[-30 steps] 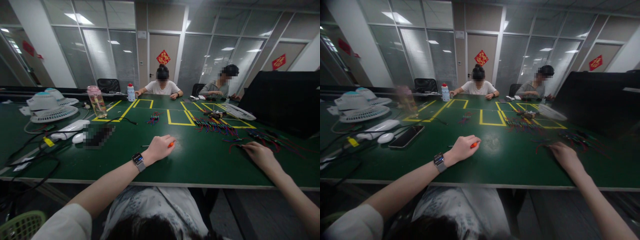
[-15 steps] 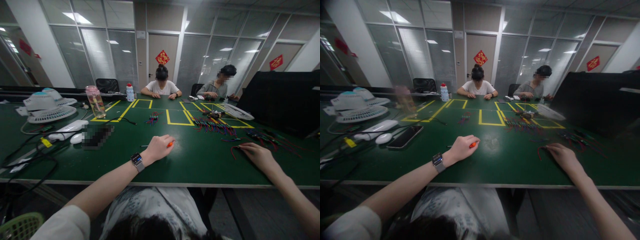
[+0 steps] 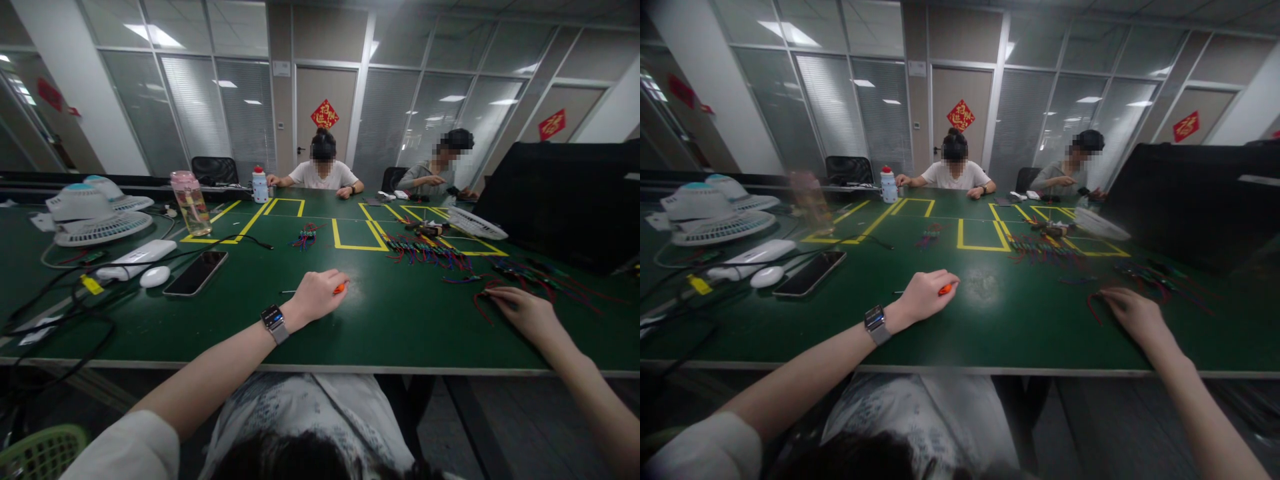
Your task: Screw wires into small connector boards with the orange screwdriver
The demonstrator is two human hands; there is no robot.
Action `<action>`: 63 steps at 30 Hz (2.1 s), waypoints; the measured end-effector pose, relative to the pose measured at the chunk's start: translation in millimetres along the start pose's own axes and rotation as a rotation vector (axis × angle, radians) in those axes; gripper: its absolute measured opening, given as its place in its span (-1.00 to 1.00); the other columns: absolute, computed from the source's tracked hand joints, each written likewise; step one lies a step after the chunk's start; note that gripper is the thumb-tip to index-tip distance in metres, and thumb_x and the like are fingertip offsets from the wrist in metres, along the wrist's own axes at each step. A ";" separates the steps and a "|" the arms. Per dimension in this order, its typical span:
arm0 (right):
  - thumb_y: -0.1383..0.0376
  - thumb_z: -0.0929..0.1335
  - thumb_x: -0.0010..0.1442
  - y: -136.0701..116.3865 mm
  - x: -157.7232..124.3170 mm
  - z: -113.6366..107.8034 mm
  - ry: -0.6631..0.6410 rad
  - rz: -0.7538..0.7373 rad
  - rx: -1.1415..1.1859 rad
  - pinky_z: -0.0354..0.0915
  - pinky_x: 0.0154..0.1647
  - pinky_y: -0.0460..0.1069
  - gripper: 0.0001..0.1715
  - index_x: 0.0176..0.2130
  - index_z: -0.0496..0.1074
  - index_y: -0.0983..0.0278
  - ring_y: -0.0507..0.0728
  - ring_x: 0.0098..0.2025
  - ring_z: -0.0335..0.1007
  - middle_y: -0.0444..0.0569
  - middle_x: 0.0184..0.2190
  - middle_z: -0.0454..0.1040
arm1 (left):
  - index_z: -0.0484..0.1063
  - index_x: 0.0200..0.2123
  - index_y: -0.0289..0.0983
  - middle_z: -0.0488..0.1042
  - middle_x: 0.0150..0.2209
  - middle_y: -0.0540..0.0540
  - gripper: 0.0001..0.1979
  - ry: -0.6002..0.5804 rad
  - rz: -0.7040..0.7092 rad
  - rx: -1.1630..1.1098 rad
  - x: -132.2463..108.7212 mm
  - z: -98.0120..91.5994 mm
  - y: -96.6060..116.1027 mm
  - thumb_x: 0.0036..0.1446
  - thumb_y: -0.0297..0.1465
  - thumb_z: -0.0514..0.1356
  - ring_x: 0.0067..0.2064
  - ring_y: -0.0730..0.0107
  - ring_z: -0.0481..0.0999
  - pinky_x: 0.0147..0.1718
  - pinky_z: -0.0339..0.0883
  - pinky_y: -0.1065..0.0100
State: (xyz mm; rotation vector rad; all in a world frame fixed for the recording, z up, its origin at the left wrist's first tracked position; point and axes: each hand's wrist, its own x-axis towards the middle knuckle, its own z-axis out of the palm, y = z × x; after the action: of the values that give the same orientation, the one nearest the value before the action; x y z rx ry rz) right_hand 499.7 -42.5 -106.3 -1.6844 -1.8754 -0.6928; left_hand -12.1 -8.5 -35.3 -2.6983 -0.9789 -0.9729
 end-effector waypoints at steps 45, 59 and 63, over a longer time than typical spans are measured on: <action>0.13 0.15 0.17 1.8 11.8 6.5 -0.183 0.012 0.018 0.39 -0.02 0.13 -0.46 -0.14 0.55 0.36 0.32 -0.07 0.45 0.25 -0.09 0.48 | 0.47 -0.23 -0.26 0.55 -0.30 -0.05 -0.81 -0.005 0.010 0.004 -0.2 2.2 -0.3 0.23 -0.38 0.07 -0.33 0.39 0.54 -0.39 0.32 0.43; 0.20 0.10 0.27 -37.3 21.2 -14.9 0.124 0.069 -0.172 0.28 0.10 0.17 -0.36 0.22 0.23 0.49 0.38 0.14 0.29 0.41 0.10 0.31 | 0.45 -0.21 -0.24 0.54 -0.26 -0.03 -0.80 -0.059 0.007 0.026 -1.1 1.7 0.4 0.25 -0.36 0.04 -0.31 0.40 0.53 -0.37 0.30 0.43; 0.18 0.10 0.30 -85.6 54.0 -25.6 0.121 -0.004 -0.081 0.20 0.17 0.19 -0.34 0.28 0.10 0.44 0.37 0.23 0.17 0.41 0.17 0.23 | 0.45 -0.21 -0.23 0.53 -0.27 -0.02 -0.79 -0.120 0.017 0.068 -1.5 3.4 1.5 0.25 -0.35 0.03 -0.35 0.40 0.51 -0.42 0.26 0.42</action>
State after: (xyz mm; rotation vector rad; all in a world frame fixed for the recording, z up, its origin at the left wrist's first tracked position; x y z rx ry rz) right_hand 410.7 -28.7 -53.4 -1.6495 -1.7893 -0.8637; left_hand -10.2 -9.4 -38.7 -2.7309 -0.9884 -0.7675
